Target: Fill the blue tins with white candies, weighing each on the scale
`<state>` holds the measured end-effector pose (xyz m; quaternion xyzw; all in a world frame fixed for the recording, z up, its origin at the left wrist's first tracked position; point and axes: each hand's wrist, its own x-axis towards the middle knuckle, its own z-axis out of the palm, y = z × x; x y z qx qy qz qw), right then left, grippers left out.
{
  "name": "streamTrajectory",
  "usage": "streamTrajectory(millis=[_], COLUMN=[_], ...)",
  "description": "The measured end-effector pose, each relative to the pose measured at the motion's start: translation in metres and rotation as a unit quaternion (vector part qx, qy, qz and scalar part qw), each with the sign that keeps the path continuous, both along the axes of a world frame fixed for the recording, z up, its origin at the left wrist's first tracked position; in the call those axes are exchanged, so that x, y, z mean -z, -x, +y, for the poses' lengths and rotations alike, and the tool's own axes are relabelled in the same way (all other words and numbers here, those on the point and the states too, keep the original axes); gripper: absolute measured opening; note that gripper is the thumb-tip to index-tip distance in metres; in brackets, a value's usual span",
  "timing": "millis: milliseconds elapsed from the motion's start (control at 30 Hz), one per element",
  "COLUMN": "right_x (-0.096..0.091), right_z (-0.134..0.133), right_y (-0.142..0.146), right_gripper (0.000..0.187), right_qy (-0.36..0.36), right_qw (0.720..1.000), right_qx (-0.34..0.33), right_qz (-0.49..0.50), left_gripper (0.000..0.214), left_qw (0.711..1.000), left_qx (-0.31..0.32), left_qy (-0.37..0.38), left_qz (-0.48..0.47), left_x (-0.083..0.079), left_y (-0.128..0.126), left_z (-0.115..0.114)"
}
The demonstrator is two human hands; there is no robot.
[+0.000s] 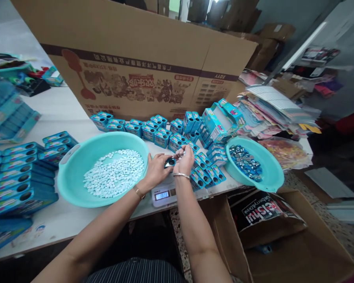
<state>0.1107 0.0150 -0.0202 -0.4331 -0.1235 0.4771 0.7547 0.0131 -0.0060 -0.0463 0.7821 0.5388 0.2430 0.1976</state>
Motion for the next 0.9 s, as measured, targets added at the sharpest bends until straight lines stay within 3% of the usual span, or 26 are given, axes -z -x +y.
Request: streamTrajectory(millis=[300, 500, 700, 900], right_x=[-0.007, -0.01, -0.011, -0.006], right_z=[0.0, -0.002, -0.004, -0.005], right_y=[-0.007, -0.014, -0.024, -0.03], right_gripper=[0.025, 0.024, 0.026, 0.027], right_qy=[0.001, 0.004, 0.0, -0.01], right_qw=[0.999, 0.996, 0.995, 0.996], right_qx=[-0.026, -0.033, -0.033, -0.027], right_qz=[0.047, 0.086, 0.099, 0.085], left_gripper=[0.05, 0.053, 0.051, 0.048], left_qw=[1.0, 0.997, 0.99, 0.989], left_qx=[-0.007, -0.04, -0.045, -0.023], left_qy=[0.009, -0.051, -0.103, -0.101], left_qz=[0.01, 0.052, 0.085, 0.109], left_x=[-0.006, -0.007, -0.001, 0.007], left_y=[0.006, 0.017, 0.02, 0.009], left_z=[-0.003, -0.019, -0.041, -0.046])
